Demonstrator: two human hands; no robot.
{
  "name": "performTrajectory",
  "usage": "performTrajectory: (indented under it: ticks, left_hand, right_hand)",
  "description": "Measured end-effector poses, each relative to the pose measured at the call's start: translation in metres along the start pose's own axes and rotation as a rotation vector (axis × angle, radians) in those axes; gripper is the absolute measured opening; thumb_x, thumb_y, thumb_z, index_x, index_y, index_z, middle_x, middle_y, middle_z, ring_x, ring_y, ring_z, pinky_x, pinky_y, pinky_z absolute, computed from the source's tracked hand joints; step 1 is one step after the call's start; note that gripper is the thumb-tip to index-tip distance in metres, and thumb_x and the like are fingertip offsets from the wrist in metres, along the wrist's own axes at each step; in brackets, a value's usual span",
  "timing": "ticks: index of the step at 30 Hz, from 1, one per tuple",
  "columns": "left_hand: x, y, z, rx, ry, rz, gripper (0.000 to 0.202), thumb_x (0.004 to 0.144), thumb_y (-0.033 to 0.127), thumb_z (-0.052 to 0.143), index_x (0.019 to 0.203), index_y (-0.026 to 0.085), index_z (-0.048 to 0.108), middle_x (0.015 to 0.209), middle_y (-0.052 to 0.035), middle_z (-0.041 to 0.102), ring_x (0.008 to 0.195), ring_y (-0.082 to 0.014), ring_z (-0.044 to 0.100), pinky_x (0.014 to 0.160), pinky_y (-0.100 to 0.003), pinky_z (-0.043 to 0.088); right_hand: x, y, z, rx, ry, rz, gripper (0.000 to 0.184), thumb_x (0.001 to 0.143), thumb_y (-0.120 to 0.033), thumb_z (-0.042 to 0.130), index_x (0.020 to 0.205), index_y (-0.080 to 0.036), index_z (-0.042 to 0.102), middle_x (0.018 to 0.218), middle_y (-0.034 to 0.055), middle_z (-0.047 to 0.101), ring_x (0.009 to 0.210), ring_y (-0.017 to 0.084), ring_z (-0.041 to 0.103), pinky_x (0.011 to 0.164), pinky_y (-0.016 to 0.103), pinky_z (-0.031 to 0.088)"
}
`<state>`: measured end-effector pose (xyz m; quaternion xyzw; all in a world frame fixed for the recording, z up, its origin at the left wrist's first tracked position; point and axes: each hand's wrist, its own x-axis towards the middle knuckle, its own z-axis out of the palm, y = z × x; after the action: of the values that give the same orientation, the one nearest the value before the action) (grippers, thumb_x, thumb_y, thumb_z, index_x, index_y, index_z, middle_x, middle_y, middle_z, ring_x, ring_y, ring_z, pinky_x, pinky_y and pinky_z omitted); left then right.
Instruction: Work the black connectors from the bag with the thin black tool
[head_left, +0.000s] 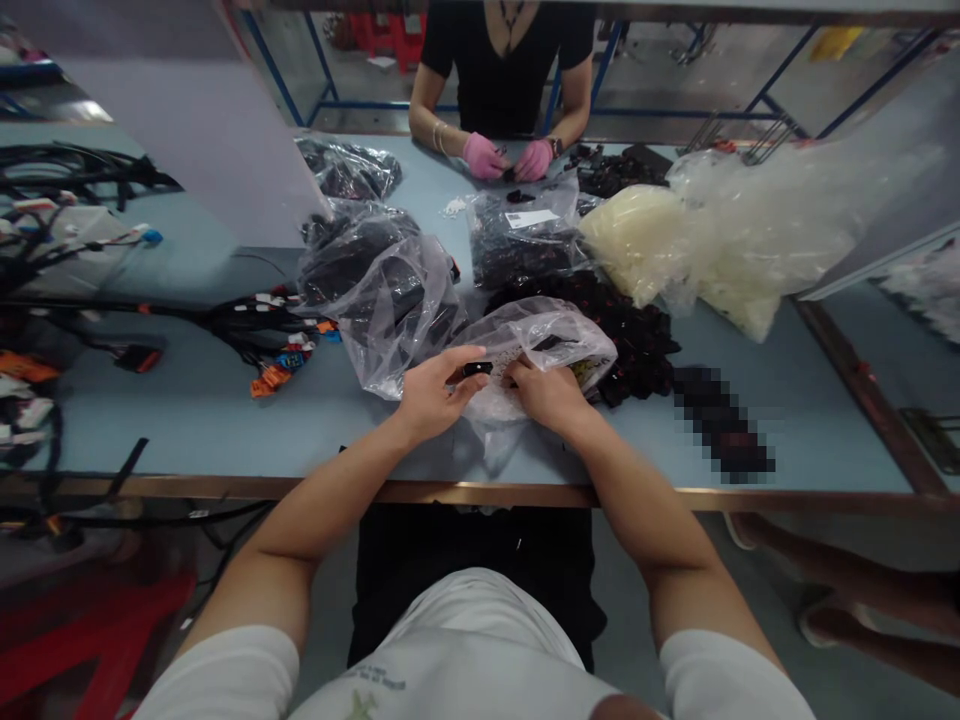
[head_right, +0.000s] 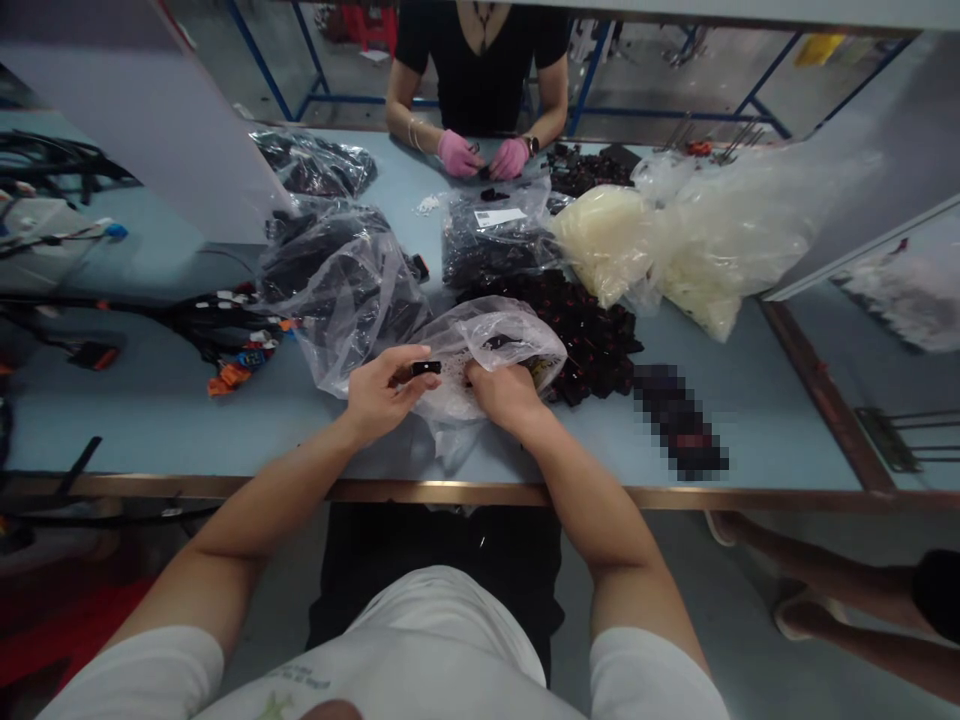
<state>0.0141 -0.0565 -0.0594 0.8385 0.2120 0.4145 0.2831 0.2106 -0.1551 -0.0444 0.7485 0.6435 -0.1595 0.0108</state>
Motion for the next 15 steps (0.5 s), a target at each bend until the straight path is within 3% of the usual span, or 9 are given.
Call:
performTrajectory:
  ticks: [4,8,15]
  left_hand:
    - [-0.0010,-0.0020,-0.0013,0.022,-0.033,-0.039,0.039,0.101,0.050,0.073,0.131,0.025,0.069,0.086,0.0029,0.081,0.069,-0.0100,0.077,0.072,-0.018,0.062]
    - [-0.0013,-0.0004,-0.0026,0.038,-0.046,-0.043,0.037,0.101,0.048,0.073,0.129,0.024,0.067,0.094,0.0001,0.084,0.077,-0.0126,0.081,0.075,-0.020,0.065]
    - [-0.0036,-0.0009,-0.0038,0.065,-0.073,-0.027,0.034,0.103,0.046,0.068,0.128,0.023,0.067,0.104,-0.0035,0.085,0.089,-0.0176,0.085,0.081,-0.025,0.069]
  right_hand:
    - [-0.0024,-0.0007,-0.0032,-0.001,0.074,0.038,0.040,0.106,-0.023,0.041,0.131,-0.019,0.073,0.132,0.0160,0.078,0.113,0.033,0.074,0.088,0.040,0.057]
    - [-0.0048,0.0014,-0.0052,0.052,0.121,0.037,0.037,0.100,-0.018,0.052,0.131,-0.019,0.073,0.119,0.0142,0.082,0.104,0.031,0.076,0.086,0.037,0.057]
    - [-0.0033,0.0078,-0.0009,0.119,0.252,-0.052,0.045,0.092,-0.011,0.059,0.133,-0.021,0.076,0.124,0.0146,0.081,0.113,0.032,0.075,0.092,0.037,0.059]
